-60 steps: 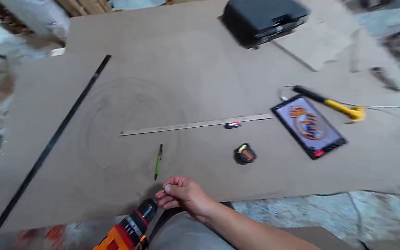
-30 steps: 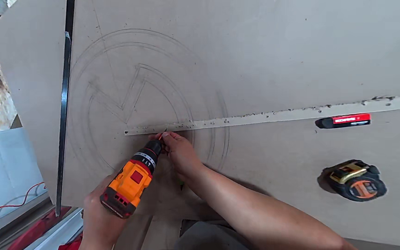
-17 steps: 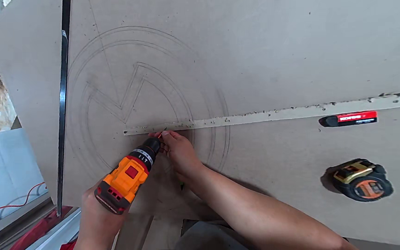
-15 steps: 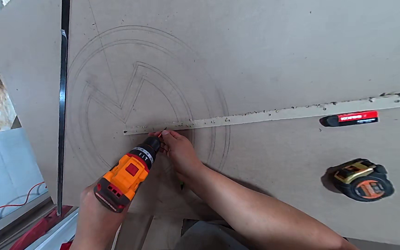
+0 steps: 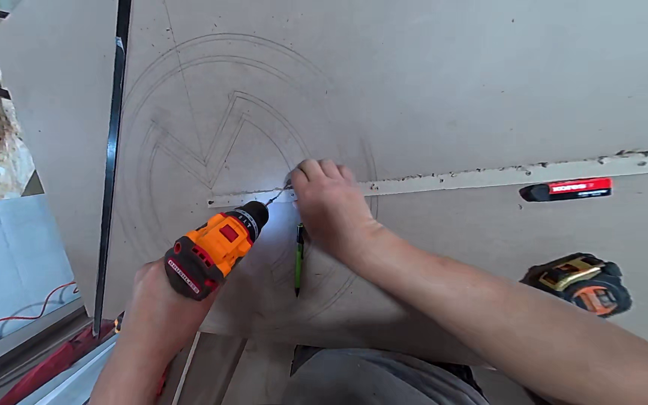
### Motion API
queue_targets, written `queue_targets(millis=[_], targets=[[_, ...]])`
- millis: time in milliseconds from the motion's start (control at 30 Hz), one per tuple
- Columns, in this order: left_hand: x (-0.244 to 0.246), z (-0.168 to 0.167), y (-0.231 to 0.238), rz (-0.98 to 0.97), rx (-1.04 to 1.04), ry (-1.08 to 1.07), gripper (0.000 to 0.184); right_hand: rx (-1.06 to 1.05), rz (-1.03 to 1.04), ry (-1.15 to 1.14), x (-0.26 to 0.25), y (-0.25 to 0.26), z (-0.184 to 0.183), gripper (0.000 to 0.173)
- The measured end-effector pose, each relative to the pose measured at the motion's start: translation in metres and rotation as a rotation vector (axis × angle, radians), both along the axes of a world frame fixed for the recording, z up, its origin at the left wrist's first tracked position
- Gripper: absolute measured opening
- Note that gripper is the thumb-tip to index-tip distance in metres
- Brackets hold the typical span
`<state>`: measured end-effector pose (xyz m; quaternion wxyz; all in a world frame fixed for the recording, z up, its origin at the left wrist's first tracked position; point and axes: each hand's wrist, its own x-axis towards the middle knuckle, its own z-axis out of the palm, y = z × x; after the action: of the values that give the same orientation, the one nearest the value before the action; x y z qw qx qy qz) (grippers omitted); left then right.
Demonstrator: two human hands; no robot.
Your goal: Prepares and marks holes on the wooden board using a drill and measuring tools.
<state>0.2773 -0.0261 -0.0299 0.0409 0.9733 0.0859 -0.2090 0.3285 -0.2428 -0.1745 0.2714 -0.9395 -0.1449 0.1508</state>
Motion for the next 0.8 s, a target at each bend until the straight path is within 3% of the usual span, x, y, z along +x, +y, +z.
queue_targets(millis=[100, 267, 533, 800], targets=[[-0.003, -0.002, 0.000, 0.036, -0.032, -0.003, 0.044, -0.137, 0.077, 0.021, -0.001, 0.021, 0.006, 0.012], [-0.020, -0.007, -0.003, 0.138, -0.124, -0.037, 0.042, -0.184, 0.176, 0.406, 0.034, 0.026, 0.023, 0.027], [-0.059, -0.027, 0.003, 0.226, -0.245, -0.189, 0.045, -0.126, 0.202, 0.423, 0.041, 0.020, 0.026, 0.007], [-0.068, -0.036, -0.008, 0.291, -0.252, -0.244, 0.042, -0.017, 0.165, 0.509, 0.052, 0.012, 0.014, 0.011]])
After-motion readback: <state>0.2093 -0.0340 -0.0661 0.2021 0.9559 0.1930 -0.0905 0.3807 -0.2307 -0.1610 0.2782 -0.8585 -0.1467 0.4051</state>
